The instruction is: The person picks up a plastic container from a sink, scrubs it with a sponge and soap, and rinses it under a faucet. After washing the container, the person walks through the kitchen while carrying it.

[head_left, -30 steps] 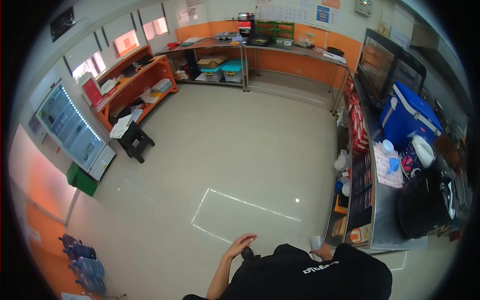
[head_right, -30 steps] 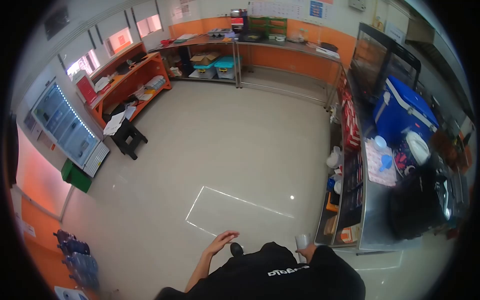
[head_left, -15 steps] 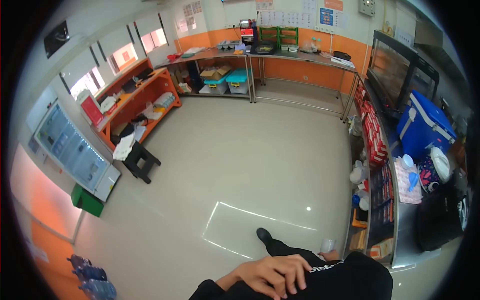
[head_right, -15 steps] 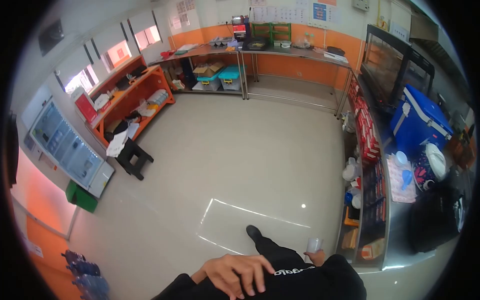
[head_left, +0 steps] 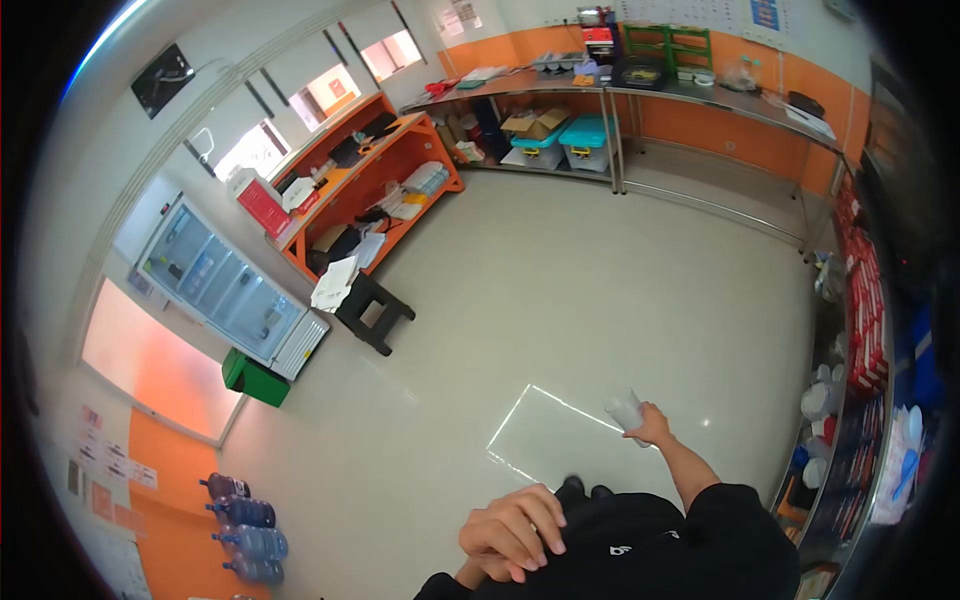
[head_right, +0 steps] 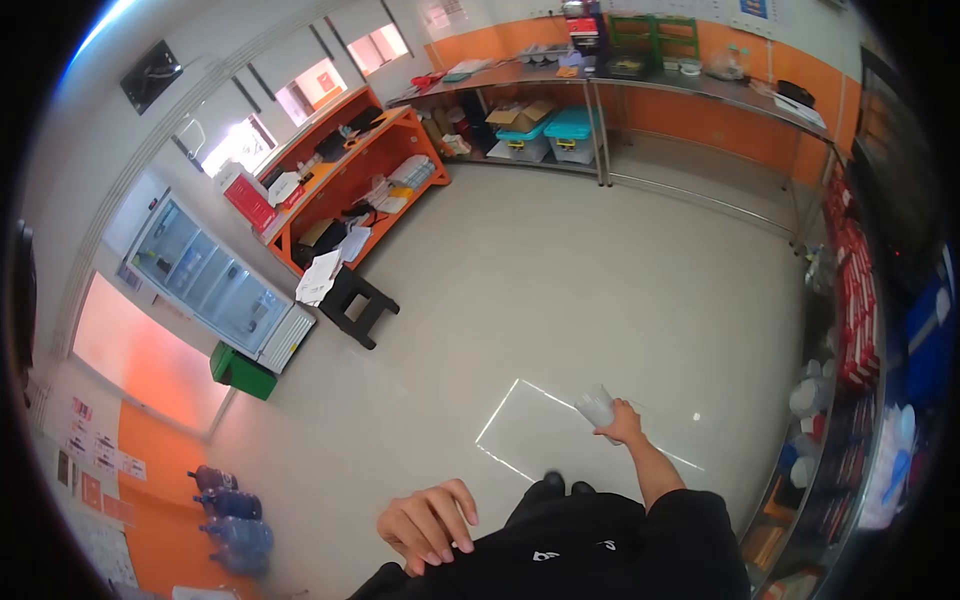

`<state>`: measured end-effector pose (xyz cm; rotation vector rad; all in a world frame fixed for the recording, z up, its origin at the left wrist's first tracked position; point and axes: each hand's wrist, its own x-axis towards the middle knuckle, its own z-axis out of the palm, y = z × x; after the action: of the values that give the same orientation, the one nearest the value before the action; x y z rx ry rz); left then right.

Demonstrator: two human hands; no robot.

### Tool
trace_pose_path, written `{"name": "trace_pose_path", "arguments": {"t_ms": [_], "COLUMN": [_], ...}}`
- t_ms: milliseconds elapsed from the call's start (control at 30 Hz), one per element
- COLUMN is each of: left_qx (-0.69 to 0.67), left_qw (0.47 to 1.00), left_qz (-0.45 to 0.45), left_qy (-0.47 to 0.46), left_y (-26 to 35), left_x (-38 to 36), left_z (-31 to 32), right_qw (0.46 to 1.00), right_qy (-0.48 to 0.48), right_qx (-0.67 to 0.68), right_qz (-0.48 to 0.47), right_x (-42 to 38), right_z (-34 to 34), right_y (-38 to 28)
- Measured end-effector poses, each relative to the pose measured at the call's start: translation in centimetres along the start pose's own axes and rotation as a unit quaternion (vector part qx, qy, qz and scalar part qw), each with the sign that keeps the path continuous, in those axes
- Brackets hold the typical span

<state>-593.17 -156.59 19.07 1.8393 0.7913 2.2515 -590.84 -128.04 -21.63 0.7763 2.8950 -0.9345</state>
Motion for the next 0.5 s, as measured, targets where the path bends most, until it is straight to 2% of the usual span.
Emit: {"name": "trace_pose_path", "arguments": {"t_ms": [67,133,200,233,300,333,367,400,433,467,500], "left_qx": [-0.018,-0.020,-0.021,-0.018,0.074,0.100,0.123,0.250,0.370,0.367,0.401], "left_qw": [1.000,0.999,0.999,0.999,0.995,0.993,0.973,0.933,0.870,0.870,0.831], "left_qz": [-0.008,-0.012,-0.011,-0.002,-0.012,-0.043,-0.116,-0.186,-0.262,-0.255,-0.330], "left_qy": [0.003,0.022,0.047,0.049,0.065,0.051,0.157,0.179,0.197,0.206,0.197], "left_y": [-1.2,-2.5,-4.2,-4.7,-5.5,-5.9,-6.5,-7.1,-7.6,-8.2,-8.9], "left_x": [0.8,1.5,1.3,1.1,0.7,0.4,-0.2,-0.1,-0.2,-0.3,-0.5], "left_z": [-1.7,-3.9,-7.2,-9.4,-13.5,-16.0,-17.1,-19.0,-21.0,-23.3,-25.5], "right_qw": [0.996,0.992,0.986,0.979,0.934,0.914,0.901,0.918,0.933,0.930,0.979], "right_qy": [0.002,-0.097,-0.164,-0.177,-0.288,-0.313,-0.312,-0.280,-0.250,-0.250,-0.149], "right_qx": [0.080,0.065,-0.008,-0.056,-0.118,-0.127,-0.154,-0.164,-0.170,-0.181,-0.104], "right_qz": [0.033,0.053,-0.018,-0.088,-0.177,-0.224,-0.259,-0.227,-0.197,-0.199,-0.091], "right_x": [2.8,4.0,4.0,4.2,5.9,7.3,9.2,11.2,12.7,14.9,17.1], "right_z": [2.8,4.8,6.1,7.5,7.8,6.8,6.3,5.0,4.0,3.5,3.8], "right_y": [-2.3,-4.6,-6.5,-6.2,-6.6,-6.9,-6.9,-7.9,-9.0,-9.3,-9.4]}}
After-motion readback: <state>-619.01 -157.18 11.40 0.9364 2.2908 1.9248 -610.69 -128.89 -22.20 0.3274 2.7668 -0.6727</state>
